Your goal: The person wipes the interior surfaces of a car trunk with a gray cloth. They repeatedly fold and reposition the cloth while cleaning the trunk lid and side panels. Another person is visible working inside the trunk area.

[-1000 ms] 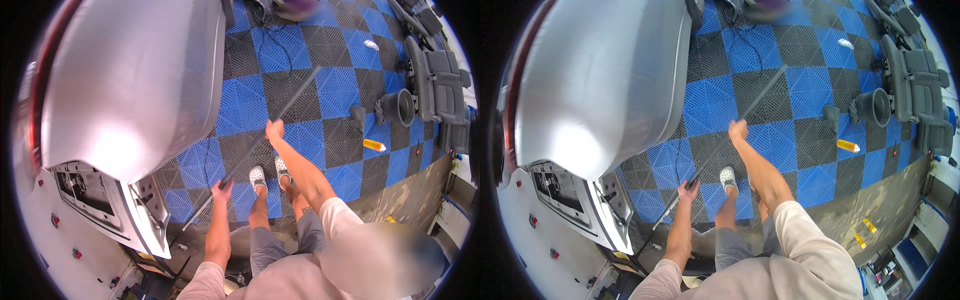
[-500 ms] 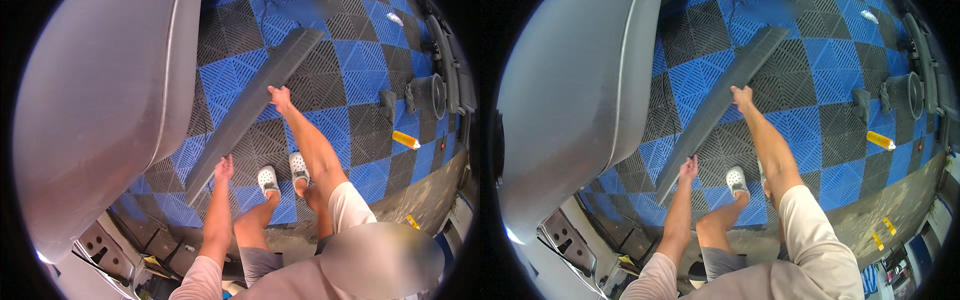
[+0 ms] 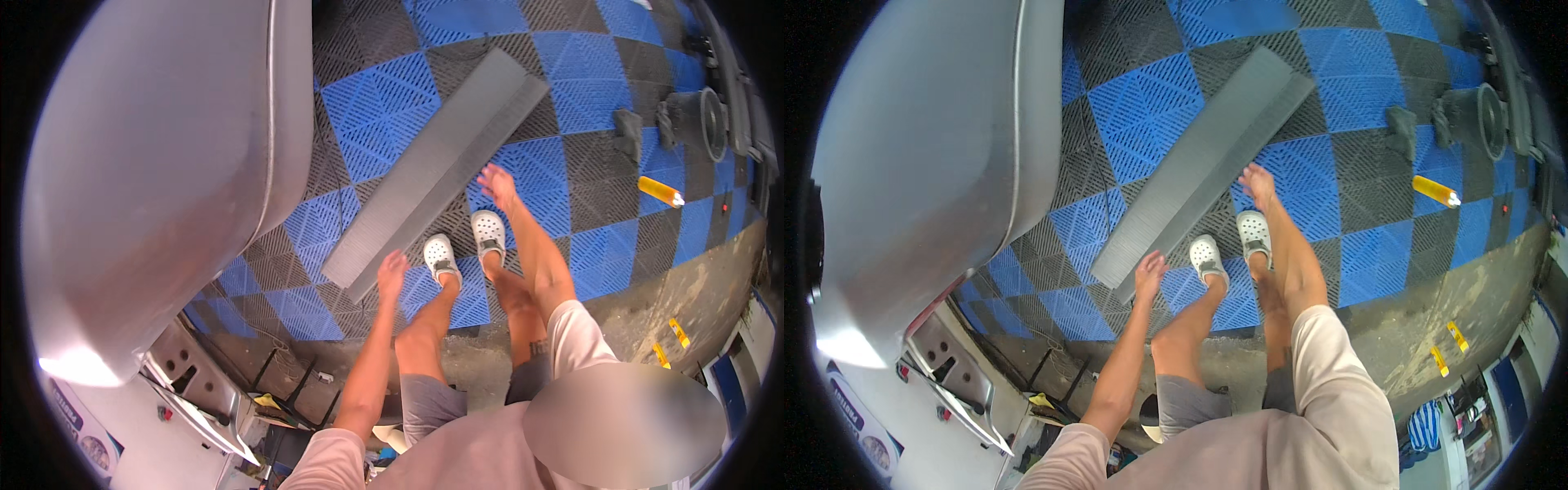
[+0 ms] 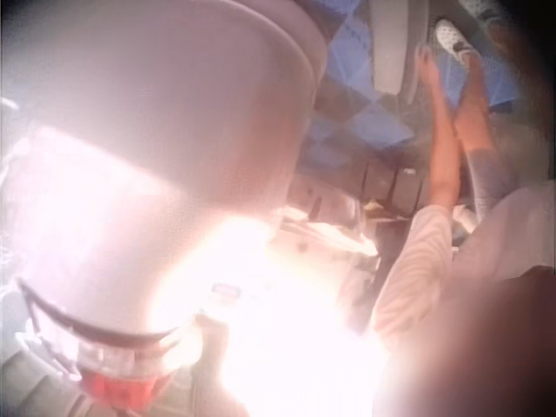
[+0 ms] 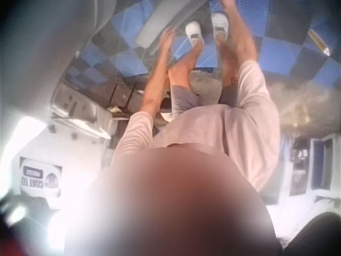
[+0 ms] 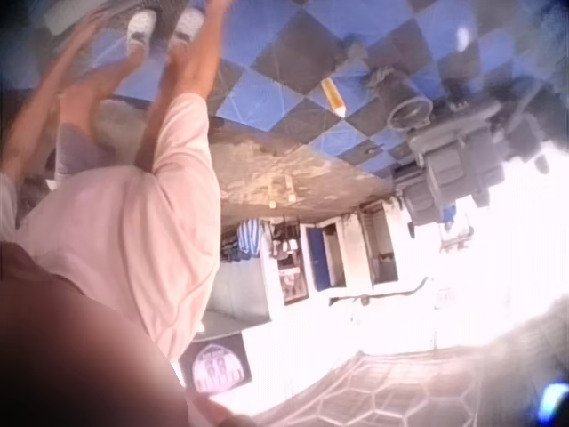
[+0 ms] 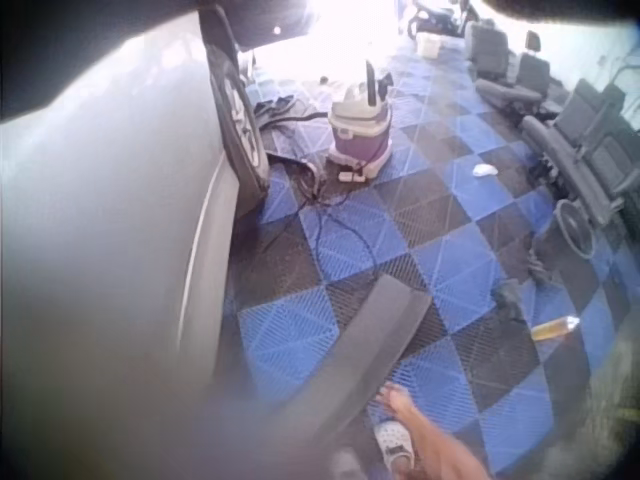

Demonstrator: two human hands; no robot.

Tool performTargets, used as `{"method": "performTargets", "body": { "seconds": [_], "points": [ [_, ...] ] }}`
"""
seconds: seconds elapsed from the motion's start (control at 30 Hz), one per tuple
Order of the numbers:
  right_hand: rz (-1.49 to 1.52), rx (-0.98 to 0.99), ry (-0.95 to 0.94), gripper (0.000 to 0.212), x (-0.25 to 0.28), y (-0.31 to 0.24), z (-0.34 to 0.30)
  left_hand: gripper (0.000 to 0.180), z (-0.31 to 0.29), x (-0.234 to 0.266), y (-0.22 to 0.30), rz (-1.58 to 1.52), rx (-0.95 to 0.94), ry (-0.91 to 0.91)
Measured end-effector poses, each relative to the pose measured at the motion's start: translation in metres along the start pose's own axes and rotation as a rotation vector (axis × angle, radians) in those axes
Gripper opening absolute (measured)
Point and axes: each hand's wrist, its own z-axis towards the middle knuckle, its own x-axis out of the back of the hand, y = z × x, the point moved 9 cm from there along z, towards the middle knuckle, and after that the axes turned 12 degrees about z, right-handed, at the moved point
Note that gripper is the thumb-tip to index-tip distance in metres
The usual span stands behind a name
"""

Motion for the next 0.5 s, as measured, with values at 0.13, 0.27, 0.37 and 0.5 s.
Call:
{"method": "performTargets", "body": {
  "seconds": [0.13,0.27,0.37,0.5],
  "points": [
    [-0.567,0.121,-0.057,0.031,0.061,0.009,-0.088,0.046,-0.071,0.010,-0.001,0.055,0.040,-0.023],
    [-1.055,0.252,-0.075,0.031,0.115,0.001,-0.222,0.045,-0.173,0.024,-0.009,0.068,0.090,-0.060],
    [-1.084,0.256,-0.099,0.040,0.137,-0.028,-0.307,0.045,-0.230,0.041,0.013,0.018,0.072,-0.057],
    [-1.052,0.180,-0.094,0.038,0.150,-0.071,-0.368,0.046,-0.301,0.066,0.036,0.002,-0.075,-0.035]
  ]
}}
